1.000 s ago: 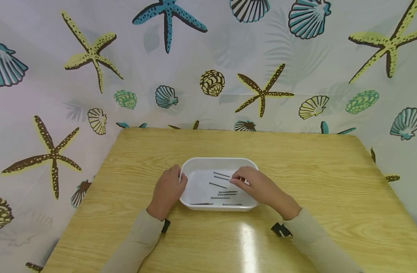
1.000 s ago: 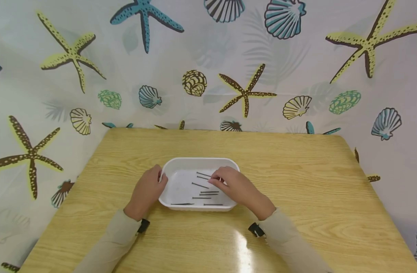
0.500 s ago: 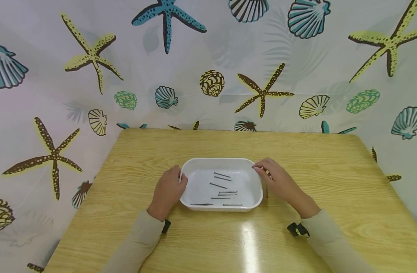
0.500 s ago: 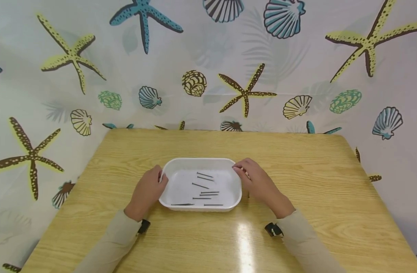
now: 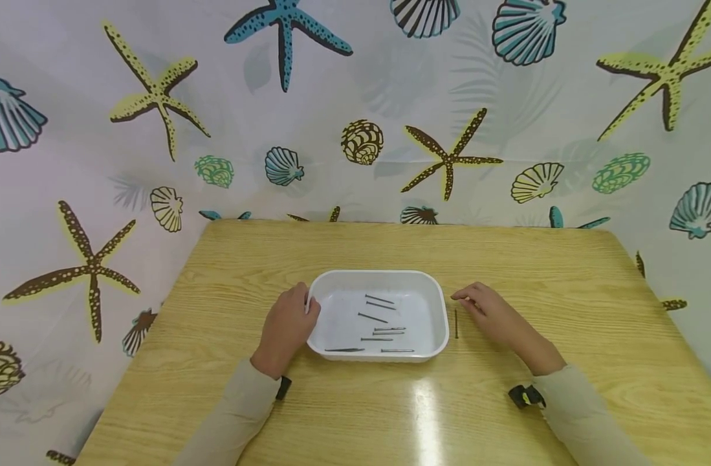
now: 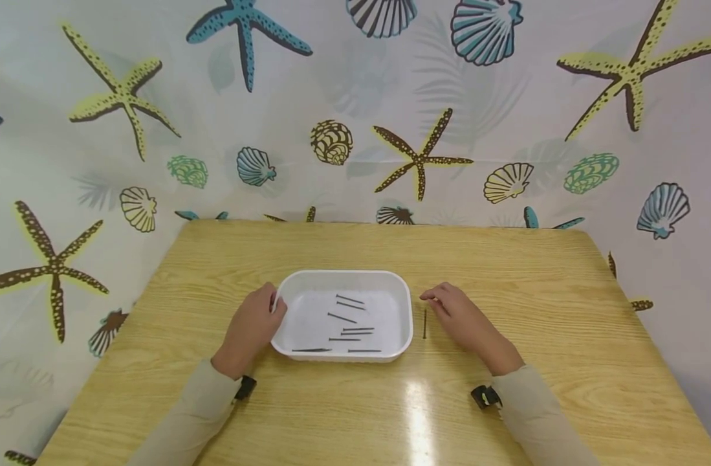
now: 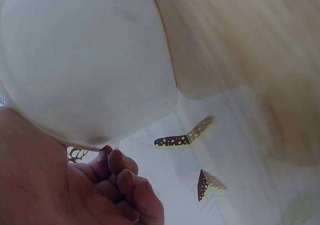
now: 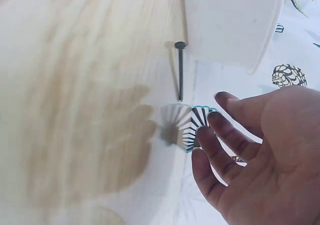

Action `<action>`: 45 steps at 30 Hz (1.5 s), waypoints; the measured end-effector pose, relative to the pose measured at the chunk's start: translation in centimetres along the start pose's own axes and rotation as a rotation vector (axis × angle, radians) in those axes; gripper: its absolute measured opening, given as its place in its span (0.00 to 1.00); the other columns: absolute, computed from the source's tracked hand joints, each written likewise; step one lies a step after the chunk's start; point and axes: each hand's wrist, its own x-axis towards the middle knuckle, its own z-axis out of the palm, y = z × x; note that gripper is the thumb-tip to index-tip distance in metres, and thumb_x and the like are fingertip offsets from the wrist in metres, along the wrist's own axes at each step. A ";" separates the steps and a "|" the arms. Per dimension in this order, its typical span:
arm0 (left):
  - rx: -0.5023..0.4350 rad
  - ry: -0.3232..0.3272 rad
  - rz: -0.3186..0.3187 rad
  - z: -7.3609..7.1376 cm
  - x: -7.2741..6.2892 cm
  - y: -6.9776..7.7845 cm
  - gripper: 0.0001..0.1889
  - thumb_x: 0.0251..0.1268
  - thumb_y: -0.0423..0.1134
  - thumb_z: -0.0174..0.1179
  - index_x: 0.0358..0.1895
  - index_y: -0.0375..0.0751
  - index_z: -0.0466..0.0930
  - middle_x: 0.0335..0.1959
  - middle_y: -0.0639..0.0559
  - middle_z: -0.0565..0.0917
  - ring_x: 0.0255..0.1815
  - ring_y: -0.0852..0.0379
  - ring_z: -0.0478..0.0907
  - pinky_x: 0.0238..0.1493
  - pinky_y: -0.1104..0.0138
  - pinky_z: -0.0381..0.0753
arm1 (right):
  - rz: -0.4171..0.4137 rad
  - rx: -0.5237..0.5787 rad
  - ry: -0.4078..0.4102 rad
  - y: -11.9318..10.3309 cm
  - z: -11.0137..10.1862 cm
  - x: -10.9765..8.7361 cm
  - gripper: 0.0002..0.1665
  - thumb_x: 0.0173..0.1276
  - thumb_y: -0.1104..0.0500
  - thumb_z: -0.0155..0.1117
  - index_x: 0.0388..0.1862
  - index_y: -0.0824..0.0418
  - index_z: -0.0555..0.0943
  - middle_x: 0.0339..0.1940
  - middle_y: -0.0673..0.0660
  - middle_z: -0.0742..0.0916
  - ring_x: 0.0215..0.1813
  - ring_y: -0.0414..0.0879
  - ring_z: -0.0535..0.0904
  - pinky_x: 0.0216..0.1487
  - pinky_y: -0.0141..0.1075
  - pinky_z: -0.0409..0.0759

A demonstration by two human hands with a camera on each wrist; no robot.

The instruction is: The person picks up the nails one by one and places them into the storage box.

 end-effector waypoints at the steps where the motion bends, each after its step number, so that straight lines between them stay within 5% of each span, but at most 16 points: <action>1: -0.001 -0.001 -0.004 0.0 0.0 0.0 0.09 0.64 0.43 0.50 0.29 0.42 0.66 0.21 0.50 0.68 0.22 0.55 0.65 0.21 0.65 0.65 | -0.004 -0.004 -0.011 0.2 0.1 -0.1 0.12 0.70 0.66 0.51 0.48 0.64 0.78 0.44 0.57 0.79 0.45 0.51 0.75 0.45 0.47 0.73; 14: 0.001 0.012 0.003 0.2 0.1 -0.2 0.09 0.65 0.43 0.50 0.29 0.42 0.66 0.20 0.51 0.68 0.21 0.55 0.65 0.20 0.65 0.65 | -0.166 -0.035 -0.077 1.1 0.7 -0.1 0.11 0.61 0.70 0.60 0.44 0.64 0.81 0.43 0.58 0.82 0.47 0.54 0.76 0.48 0.49 0.73; 35: 0.004 0.020 0.011 0.1 -0.1 -0.1 0.09 0.65 0.42 0.50 0.29 0.43 0.66 0.20 0.51 0.68 0.21 0.56 0.65 0.20 0.66 0.65 | -0.084 -0.106 -0.072 0.6 0.6 -1.1 0.05 0.57 0.60 0.68 0.33 0.57 0.81 0.36 0.51 0.79 0.42 0.48 0.70 0.44 0.45 0.68; 45: -0.011 0.027 0.021 0.1 -0.1 -0.1 0.09 0.65 0.42 0.49 0.28 0.43 0.66 0.19 0.51 0.68 0.20 0.56 0.65 0.19 0.65 0.64 | -0.181 -0.096 -0.174 0.4 0.5 -1.8 0.06 0.57 0.56 0.68 0.31 0.53 0.79 0.30 0.44 0.78 0.35 0.40 0.71 0.39 0.38 0.70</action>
